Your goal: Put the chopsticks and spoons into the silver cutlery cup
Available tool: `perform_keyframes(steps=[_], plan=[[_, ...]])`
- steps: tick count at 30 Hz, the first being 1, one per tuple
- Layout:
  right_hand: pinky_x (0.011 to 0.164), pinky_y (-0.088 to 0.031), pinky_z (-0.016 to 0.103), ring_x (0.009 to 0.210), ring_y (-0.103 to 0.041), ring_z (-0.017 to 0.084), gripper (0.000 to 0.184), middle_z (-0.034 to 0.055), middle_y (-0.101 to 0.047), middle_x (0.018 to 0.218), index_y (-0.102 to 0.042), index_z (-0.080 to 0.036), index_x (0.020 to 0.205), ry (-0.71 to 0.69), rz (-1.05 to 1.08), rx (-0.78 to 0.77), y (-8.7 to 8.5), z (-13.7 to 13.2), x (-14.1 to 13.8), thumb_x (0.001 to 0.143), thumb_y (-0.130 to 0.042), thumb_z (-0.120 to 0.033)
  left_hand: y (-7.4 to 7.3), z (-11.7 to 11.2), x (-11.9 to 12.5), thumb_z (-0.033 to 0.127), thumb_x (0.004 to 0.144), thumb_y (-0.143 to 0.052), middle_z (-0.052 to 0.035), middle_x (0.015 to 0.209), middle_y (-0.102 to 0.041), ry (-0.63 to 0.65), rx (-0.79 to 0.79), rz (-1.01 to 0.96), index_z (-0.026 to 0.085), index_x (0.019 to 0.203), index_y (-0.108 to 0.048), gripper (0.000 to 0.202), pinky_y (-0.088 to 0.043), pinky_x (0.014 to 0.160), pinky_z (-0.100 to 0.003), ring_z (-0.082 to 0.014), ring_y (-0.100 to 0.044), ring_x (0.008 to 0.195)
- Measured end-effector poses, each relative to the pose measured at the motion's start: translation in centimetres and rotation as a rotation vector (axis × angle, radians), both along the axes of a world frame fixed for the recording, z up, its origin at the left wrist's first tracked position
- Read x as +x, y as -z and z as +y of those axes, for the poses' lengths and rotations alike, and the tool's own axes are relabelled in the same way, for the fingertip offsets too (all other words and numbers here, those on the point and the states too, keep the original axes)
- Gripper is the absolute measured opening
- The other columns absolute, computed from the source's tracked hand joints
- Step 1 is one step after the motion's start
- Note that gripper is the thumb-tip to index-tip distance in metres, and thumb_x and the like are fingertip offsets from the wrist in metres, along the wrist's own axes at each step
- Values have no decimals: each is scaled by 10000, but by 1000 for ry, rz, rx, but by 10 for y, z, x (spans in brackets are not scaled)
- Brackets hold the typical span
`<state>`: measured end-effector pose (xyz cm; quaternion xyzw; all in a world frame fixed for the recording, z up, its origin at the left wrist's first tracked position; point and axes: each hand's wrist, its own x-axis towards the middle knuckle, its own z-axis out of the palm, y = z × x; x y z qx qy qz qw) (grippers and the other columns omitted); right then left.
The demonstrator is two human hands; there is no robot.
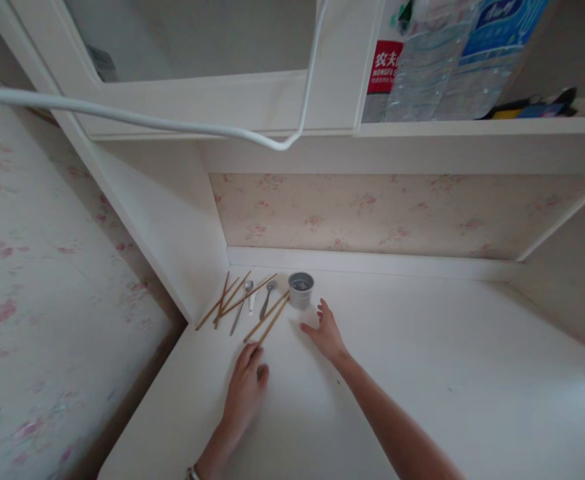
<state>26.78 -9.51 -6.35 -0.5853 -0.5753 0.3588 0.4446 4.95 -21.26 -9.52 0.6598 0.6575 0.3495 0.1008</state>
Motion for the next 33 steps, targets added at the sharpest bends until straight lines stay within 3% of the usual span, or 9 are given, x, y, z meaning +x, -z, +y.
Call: perform_keyframes(steps=[5,9,12,16,21,24,27,33], plan=[[756,-574,332,831,-691,195,604,106,-629,1133,-421,-205,1315,-50,172,-42,10,-73,22,769,-636,-349,-1,23,-1,262,894,-482,-144,1349,-563,-14,29,302,114,1242,-603,397,-411,1106,-477,-299,-482,1298],[672,-549,276,715,-680,169,414,35,-680,877,-499,-215,1213,-113,176,-11,19,-118,37,835,-605,-347,-11,33,1,252,883,-503,-158,1276,-601,-30,65,392,103,1185,-629,359,-431,1081,-461,-299,-531,1228],[599,-516,244,653,-650,161,336,28,-678,793,-552,-200,1147,-88,144,16,26,-137,44,872,-581,-390,-18,31,10,248,878,-514,-160,1273,-593,-57,96,377,111,1170,-630,343,-439,1069,-469,-307,-520,1240],[546,-479,240,590,-618,161,296,43,-682,747,-618,-177,1060,-88,61,25,24,-144,45,906,-544,-419,-31,18,39,236,902,-478,-143,1314,-581,22,83,200,138,1194,-621,340,-419,1092,-473,-290,-493,1291],[649,-486,262,701,-646,182,184,67,-713,825,-672,-179,942,-253,-106,54,11,-143,42,907,-511,-263,-51,-2,98,334,952,-457,-79,1198,-685,391,-185,-219,197,1185,-645,329,-477,1030,-339,-194,-623,1132],[689,-488,268,759,-658,194,187,75,-720,861,-673,-173,900,-264,-148,76,10,-145,42,831,-504,-135,-58,-10,123,385,966,-438,-59,1147,-713,517,-306,-402,214,1137,-683,344,-482,997,-298,-179,-645,1083],[718,-493,273,793,-667,201,220,86,-726,880,-674,-169,890,-247,-157,71,11,-147,42,805,-482,-103,-60,-15,132,402,978,-412,-53,1106,-724,541,-361,-480,211,1101,-698,365,-484,968,-279,-173,-652,1052],[732,-489,289,801,-661,208,232,83,-730,872,-693,-170,878,-260,-202,72,8,-146,41,792,-493,-92,-58,-16,128,408,978,-413,-59,1052,-729,538,-335,-461,205,1066,-700,362,-487,923,-268,-174,-659,995]])
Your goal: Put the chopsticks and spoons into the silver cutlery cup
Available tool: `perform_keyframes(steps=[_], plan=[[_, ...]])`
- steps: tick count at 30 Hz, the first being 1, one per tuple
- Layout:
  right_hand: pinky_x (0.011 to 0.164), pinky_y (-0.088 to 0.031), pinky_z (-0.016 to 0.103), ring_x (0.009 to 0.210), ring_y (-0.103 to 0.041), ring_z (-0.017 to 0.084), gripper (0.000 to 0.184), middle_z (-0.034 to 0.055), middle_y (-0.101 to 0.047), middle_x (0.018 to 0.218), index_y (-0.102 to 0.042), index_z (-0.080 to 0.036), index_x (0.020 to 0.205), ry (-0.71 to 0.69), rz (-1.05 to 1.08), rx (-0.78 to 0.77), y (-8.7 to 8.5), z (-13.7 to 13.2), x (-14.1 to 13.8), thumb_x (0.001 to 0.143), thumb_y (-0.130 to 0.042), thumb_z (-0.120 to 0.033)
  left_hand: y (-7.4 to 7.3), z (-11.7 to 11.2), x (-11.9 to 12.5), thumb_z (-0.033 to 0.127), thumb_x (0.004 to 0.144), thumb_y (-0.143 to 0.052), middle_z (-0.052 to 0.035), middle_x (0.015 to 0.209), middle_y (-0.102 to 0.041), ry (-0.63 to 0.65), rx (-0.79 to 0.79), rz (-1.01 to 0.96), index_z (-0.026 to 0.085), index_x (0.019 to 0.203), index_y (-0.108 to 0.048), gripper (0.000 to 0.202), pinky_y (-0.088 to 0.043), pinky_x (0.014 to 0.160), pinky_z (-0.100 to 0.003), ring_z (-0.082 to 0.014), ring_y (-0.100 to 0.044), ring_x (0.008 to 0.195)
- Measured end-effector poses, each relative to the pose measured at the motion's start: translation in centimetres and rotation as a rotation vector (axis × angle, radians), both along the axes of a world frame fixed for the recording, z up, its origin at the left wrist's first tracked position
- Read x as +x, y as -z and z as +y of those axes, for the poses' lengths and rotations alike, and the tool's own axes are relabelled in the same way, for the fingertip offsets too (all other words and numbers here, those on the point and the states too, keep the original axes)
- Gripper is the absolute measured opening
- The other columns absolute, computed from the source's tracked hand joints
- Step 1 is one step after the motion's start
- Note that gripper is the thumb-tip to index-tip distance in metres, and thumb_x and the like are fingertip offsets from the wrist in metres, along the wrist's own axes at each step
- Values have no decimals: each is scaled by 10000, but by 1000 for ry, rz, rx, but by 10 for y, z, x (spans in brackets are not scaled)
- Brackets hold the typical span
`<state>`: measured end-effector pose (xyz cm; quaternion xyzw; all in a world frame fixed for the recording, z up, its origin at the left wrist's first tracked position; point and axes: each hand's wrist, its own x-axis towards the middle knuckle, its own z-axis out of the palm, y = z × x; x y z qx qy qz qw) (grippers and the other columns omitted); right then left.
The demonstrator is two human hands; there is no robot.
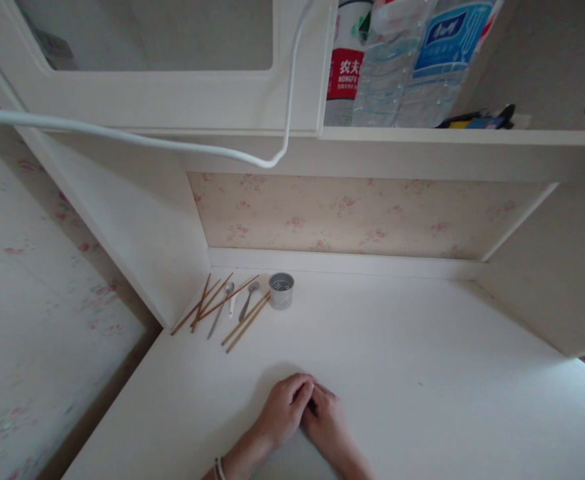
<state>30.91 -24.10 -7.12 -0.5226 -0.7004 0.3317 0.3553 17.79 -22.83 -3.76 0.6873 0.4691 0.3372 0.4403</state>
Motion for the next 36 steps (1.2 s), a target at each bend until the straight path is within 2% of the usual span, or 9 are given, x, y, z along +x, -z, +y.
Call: perform_keyframes(steps=[6,19,28,36], plan=[[736,-491,282,804,-659,199,247,82,-727,886,-700,-160,894,-8,1,2,-3,0,0,796,-485,-86,5,0,1,394,980,-411,-56,1034,-730,-24,17,-3,209,1047,-701,350,-485,920,-263,-169,-659,981],[751,-507,301,792,-660,207,265,91,-730,864,-720,-153,909,6,-8,17,-8,0,-1,797,-490,-86,2,-1,0,408,983,-392,-62,1030,-727,-7,32,8,216,1051,-697,367,-488,919,-282,-181,-657,977],[748,-497,297,818,-663,210,291,88,-734,910,-712,-165,934,2,-20,15,1,-1,0,774,-490,-67,4,-1,0,414,984,-394,-68,1044,-724,0,26,-6,203,1057,-693,374,-485,918,-268,-176,-654,987],[731,-499,289,791,-661,204,267,82,-731,870,-711,-168,884,14,-30,24,-2,-1,-1,776,-481,-87,4,-1,-1,418,985,-391,-62,1018,-724,-7,32,-7,209,1044,-691,370,-488,907,-272,-174,-655,967]])
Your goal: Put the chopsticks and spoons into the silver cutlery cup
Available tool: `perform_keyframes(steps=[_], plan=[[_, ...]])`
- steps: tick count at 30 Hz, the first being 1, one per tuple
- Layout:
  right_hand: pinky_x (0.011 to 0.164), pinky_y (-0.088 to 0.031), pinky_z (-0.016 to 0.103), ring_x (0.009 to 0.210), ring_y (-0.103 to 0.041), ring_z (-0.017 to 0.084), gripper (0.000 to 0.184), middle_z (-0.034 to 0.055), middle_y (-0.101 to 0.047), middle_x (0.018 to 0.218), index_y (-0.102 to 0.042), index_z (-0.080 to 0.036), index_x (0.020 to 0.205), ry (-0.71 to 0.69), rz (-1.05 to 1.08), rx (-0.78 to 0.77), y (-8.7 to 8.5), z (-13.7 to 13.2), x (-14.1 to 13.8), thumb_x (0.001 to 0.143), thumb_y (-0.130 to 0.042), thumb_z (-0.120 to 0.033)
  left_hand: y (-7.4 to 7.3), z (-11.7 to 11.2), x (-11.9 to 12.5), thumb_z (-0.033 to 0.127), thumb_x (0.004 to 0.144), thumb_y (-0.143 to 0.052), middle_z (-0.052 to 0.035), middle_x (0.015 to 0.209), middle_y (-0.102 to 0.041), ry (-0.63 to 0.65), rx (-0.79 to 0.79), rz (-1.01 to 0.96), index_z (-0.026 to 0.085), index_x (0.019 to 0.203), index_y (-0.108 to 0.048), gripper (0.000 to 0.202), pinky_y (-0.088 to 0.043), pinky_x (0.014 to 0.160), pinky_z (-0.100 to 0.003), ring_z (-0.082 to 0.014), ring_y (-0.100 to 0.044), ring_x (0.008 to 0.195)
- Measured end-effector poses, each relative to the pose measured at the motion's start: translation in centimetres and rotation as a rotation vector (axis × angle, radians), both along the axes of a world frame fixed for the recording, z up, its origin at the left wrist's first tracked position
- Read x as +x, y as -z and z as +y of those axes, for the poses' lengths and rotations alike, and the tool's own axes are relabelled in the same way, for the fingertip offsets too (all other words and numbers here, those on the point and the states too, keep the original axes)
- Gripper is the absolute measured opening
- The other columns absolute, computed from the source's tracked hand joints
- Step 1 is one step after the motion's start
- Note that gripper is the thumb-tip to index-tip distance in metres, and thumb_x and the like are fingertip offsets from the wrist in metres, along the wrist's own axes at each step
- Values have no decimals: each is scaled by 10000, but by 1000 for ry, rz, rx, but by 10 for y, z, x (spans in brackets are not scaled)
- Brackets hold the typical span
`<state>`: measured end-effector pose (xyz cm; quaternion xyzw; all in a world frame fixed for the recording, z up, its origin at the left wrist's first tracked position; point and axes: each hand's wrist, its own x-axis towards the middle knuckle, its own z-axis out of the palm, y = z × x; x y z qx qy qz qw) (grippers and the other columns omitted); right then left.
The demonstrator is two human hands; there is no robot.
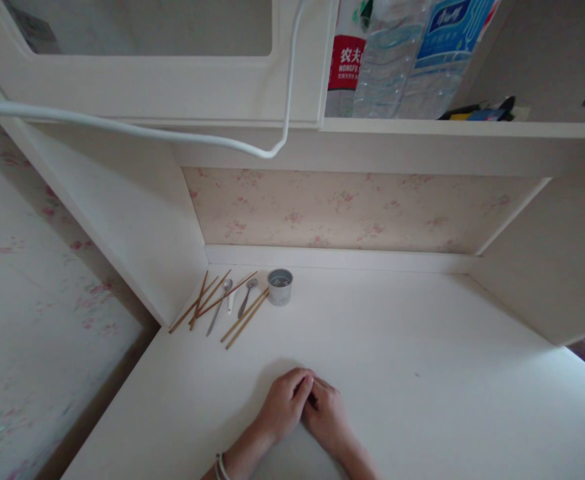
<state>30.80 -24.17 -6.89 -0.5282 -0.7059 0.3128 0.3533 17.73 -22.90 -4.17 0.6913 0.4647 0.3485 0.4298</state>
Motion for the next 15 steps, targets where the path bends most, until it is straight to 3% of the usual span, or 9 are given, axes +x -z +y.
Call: perform_keyframes(steps=[15], plan=[[728,-493,291,797,-665,212,265,83,-732,885,-716,-166,917,2,-6,-20,-1,0,1,791,-493,-100,0,0,0,413,985,-386,-66,1036,-720,5,1,-10,210,1059,-689,372,-488,921,-274,-177,-651,986]])
